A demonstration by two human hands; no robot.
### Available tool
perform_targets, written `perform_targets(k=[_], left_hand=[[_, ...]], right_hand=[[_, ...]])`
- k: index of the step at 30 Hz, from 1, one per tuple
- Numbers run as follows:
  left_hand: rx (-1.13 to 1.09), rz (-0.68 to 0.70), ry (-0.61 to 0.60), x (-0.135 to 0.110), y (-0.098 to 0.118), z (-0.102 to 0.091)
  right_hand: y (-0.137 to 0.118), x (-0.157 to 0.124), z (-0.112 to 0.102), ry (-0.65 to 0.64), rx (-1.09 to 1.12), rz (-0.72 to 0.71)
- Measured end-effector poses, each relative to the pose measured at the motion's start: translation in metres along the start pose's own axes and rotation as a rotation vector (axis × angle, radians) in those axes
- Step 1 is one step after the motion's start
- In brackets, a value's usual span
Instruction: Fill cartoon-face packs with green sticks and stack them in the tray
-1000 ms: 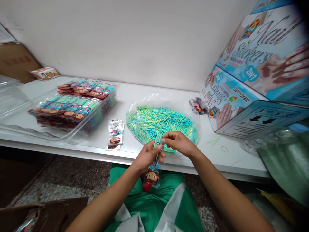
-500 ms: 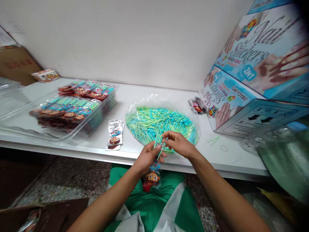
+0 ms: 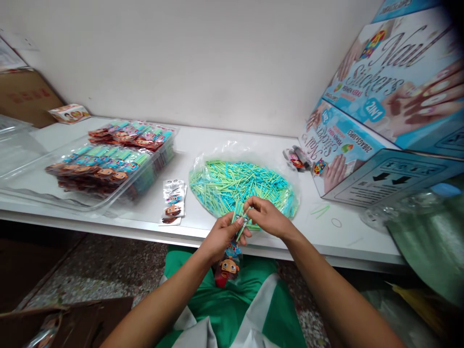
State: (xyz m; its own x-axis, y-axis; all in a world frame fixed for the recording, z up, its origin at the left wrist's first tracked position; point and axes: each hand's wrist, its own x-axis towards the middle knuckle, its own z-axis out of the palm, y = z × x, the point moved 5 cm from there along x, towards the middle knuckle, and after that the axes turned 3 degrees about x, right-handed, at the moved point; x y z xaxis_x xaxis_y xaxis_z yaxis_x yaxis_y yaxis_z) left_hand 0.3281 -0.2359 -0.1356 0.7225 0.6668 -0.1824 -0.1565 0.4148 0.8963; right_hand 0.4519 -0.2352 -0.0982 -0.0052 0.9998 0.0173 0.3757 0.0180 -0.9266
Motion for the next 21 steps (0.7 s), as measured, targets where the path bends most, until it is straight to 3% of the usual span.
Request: perform_targets(k=[21], left_hand=[[-0.008, 0.044, -0.047, -0.0023, 0.0043, 0.0016]], right_hand=[[-0.0023, -0.0047, -0.0021, -0.005, 0.067, -0.013]])
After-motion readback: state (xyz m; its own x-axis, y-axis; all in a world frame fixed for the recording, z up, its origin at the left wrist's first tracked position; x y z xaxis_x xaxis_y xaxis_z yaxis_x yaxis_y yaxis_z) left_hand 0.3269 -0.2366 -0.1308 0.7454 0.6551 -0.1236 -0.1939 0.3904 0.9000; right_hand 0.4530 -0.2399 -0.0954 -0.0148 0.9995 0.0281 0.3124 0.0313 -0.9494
